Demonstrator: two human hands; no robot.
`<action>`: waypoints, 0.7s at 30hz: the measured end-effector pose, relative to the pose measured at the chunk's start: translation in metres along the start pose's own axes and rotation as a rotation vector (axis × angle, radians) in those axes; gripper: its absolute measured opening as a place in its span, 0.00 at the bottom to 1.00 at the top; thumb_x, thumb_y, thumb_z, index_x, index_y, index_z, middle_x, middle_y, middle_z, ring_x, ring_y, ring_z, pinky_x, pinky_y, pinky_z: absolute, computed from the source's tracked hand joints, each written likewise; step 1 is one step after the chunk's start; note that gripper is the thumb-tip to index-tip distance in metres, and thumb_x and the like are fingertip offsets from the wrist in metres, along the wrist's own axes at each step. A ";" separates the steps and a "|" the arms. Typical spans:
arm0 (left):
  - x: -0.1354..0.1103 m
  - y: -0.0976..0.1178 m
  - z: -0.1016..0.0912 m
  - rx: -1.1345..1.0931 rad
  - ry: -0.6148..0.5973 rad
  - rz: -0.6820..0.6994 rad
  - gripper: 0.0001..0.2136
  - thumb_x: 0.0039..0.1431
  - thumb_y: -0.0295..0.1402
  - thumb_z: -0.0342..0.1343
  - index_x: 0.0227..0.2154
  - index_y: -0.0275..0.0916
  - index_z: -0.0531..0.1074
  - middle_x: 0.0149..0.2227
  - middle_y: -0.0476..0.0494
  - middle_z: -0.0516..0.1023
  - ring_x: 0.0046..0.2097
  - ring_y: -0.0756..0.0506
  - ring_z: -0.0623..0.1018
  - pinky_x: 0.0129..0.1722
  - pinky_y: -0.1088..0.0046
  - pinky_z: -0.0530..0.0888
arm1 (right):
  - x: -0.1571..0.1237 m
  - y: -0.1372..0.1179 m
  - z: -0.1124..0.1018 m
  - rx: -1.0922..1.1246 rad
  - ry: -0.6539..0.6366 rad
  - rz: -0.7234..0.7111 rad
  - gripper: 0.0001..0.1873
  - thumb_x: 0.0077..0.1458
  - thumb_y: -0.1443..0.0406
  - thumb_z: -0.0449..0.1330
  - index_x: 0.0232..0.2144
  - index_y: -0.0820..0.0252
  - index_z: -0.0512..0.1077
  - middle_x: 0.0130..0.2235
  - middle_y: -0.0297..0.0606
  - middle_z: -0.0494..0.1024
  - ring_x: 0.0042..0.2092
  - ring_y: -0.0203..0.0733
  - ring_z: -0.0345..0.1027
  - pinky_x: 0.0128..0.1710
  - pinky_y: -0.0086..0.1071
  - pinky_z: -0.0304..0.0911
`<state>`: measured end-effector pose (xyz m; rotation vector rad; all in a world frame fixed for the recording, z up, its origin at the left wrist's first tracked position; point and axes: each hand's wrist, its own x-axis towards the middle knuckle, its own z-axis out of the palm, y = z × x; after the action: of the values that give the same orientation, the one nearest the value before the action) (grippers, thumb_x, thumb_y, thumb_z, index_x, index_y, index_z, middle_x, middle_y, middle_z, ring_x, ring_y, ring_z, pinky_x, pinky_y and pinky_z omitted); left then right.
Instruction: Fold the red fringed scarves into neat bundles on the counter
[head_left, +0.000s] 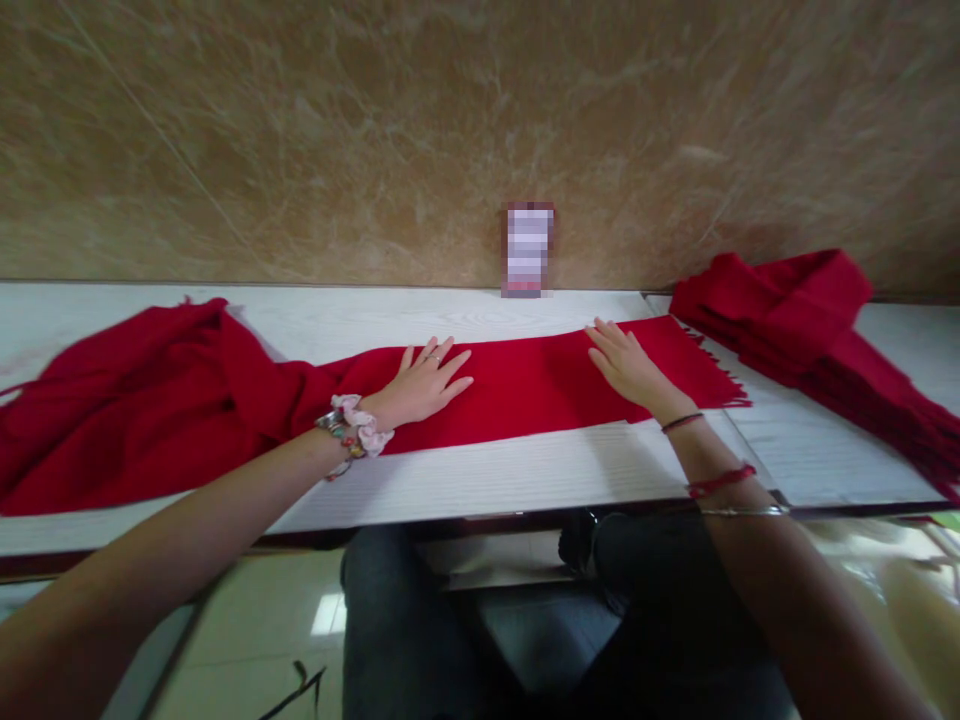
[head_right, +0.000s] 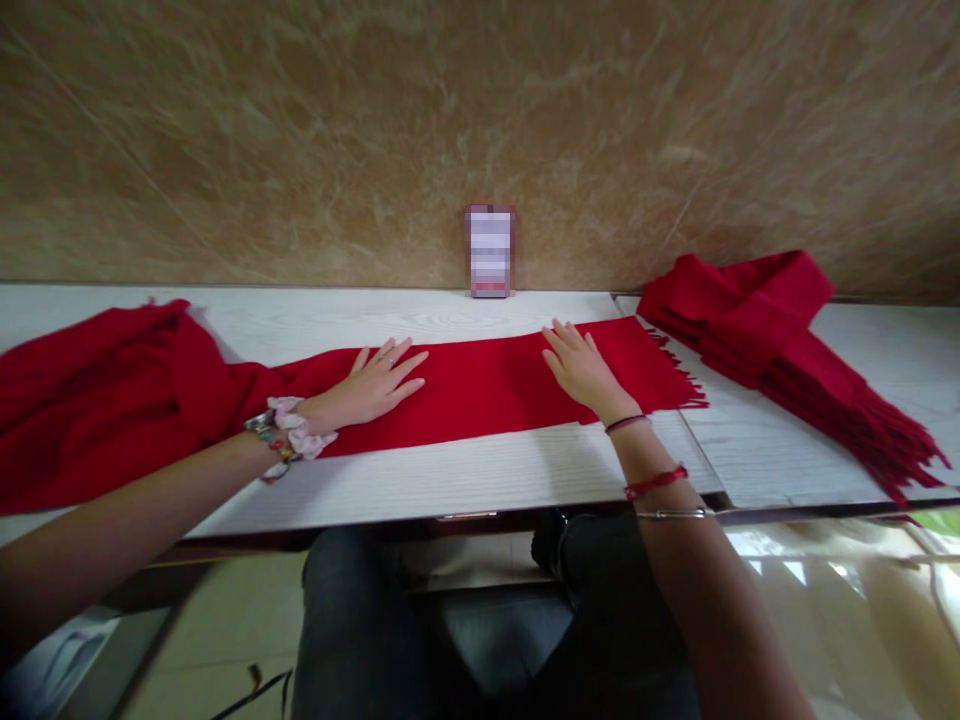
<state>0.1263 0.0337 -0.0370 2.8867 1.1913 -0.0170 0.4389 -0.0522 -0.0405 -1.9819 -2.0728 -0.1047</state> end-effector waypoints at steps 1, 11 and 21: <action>0.005 0.005 -0.002 0.001 0.028 0.009 0.25 0.65 0.44 0.34 0.61 0.41 0.50 0.65 0.39 0.43 0.64 0.35 0.45 0.58 0.47 0.49 | 0.004 -0.011 0.001 0.006 -0.002 -0.063 0.25 0.62 0.61 0.40 0.59 0.61 0.55 0.63 0.47 0.53 0.63 0.52 0.43 0.58 0.54 0.46; 0.027 0.020 0.021 0.014 0.112 0.085 0.23 0.65 0.42 0.36 0.60 0.43 0.54 0.64 0.43 0.51 0.63 0.39 0.52 0.59 0.56 0.52 | 0.016 0.020 0.019 -0.130 -0.136 -0.133 0.24 0.62 0.62 0.40 0.59 0.57 0.55 0.62 0.44 0.56 0.62 0.51 0.47 0.55 0.59 0.47; 0.026 0.018 0.021 0.012 0.127 0.082 0.22 0.65 0.42 0.37 0.60 0.44 0.53 0.64 0.44 0.51 0.63 0.40 0.53 0.59 0.57 0.51 | 0.001 0.131 -0.003 -0.040 0.039 0.239 0.25 0.62 0.62 0.42 0.54 0.77 0.61 0.57 0.67 0.59 0.60 0.60 0.50 0.56 0.54 0.50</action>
<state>0.1577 0.0386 -0.0578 2.9840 1.0925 0.1639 0.5693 -0.0441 -0.0552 -2.2154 -1.8068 -0.1365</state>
